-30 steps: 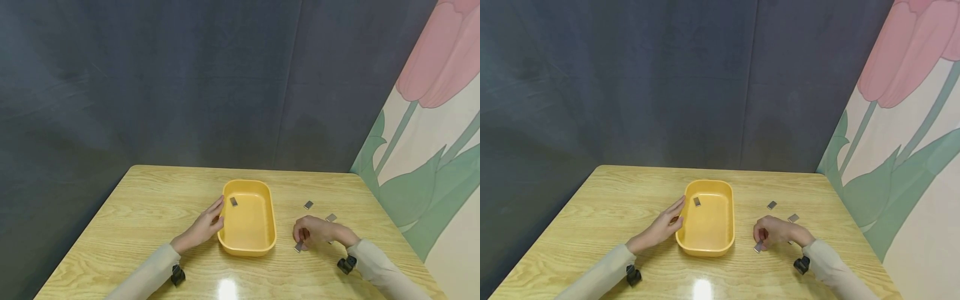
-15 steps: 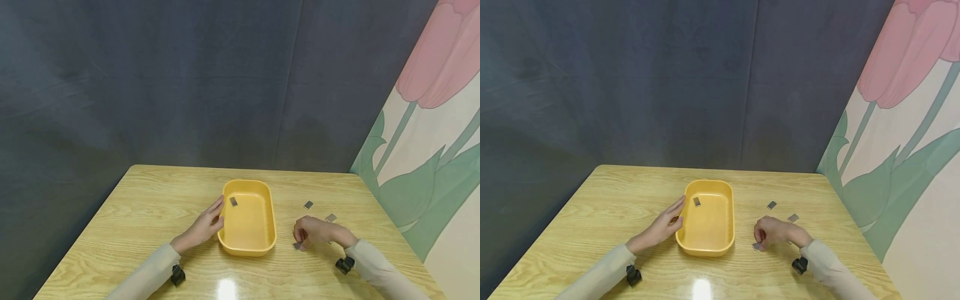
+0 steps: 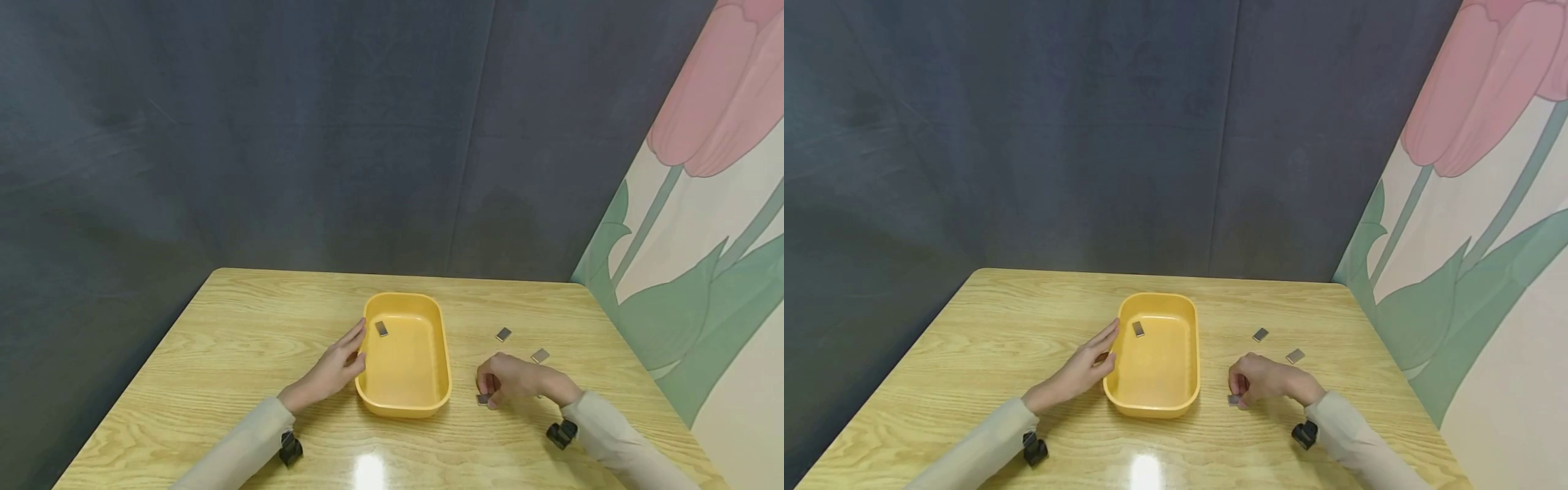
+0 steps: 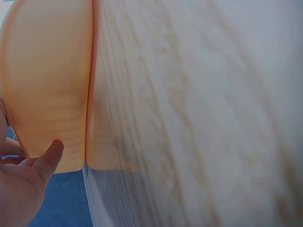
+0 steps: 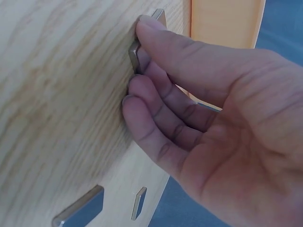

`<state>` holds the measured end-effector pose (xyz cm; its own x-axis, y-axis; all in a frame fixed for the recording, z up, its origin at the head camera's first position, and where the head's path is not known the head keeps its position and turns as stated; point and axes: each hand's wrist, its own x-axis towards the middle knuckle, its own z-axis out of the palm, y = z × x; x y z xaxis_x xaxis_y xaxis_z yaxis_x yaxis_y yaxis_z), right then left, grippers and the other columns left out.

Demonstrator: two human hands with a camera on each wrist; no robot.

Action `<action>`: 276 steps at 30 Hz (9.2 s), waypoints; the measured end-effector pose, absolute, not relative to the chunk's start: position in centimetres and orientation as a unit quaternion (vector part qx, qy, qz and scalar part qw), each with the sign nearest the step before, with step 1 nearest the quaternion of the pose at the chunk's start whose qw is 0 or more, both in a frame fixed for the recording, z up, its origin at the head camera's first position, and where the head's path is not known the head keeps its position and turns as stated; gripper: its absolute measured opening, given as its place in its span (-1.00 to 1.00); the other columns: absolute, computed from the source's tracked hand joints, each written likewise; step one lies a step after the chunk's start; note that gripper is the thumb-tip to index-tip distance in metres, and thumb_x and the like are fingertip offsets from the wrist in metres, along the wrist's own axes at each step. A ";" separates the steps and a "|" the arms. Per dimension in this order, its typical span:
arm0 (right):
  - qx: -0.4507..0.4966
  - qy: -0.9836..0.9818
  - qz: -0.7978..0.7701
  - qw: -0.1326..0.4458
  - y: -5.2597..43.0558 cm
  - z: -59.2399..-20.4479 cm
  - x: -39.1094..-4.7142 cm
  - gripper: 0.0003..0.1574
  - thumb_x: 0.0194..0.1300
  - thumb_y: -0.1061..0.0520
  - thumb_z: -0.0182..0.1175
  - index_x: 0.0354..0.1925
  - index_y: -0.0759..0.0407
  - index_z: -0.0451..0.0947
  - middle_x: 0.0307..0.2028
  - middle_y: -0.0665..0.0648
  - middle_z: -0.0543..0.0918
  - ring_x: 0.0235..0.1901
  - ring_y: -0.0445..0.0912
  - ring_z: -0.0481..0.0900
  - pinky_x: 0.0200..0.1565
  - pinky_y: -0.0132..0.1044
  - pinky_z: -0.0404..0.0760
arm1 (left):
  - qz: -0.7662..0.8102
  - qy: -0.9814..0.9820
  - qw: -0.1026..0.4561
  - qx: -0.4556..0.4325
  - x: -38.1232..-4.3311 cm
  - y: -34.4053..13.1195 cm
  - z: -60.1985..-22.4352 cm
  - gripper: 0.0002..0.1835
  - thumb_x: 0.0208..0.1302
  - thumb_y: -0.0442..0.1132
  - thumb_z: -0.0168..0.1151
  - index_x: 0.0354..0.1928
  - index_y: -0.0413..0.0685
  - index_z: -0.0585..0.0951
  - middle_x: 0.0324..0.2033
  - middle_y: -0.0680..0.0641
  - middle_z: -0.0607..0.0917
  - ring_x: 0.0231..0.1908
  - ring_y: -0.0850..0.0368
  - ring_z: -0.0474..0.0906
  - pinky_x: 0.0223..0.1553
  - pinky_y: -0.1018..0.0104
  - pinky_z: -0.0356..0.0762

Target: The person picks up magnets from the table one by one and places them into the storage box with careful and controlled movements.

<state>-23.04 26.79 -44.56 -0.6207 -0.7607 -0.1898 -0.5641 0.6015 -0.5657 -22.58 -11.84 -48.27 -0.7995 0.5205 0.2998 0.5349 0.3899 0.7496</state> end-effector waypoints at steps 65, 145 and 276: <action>-0.434 0.821 -0.338 0.155 26.8 -44.4 -24.1 -0.88 0.18 0.37 0.37 -0.30 0.20 0.70 -0.42 0.00 0.73 -0.42 -0.25 0.66 -0.39 -0.34 0.71 | -0.452 -0.836 0.009 -0.312 -22.6 -11.8 -48.3 -0.39 0.47 -0.42 0.01 0.44 -0.52 0.08 0.52 -0.29 -0.05 0.39 -0.19 0.18 0.15 0.30 0.51; -0.397 0.779 -0.473 0.112 21.3 -41.9 -23.7 -0.88 0.30 0.23 0.33 -0.17 0.20 0.69 -0.29 0.09 0.75 -0.35 -0.01 0.70 -0.30 -0.24 0.74 | -0.459 -0.832 -0.007 -0.312 -22.7 -11.9 -48.2 -0.39 0.50 -0.37 -0.02 0.45 -0.51 0.05 0.52 -0.29 -0.08 0.40 -0.19 0.14 0.19 0.31 0.45; -0.404 0.821 -0.373 0.153 10.0 -46.5 -23.3 -0.88 0.21 0.35 0.36 -0.41 0.22 0.62 -0.49 -0.03 0.67 -0.50 -0.34 0.57 -0.42 -0.49 0.63 | -0.436 -0.847 0.005 -0.305 -22.7 -11.9 -48.0 -0.40 0.50 -0.36 0.00 0.44 -0.51 0.10 0.52 -0.27 -0.04 0.40 -0.17 0.12 0.17 0.24 0.48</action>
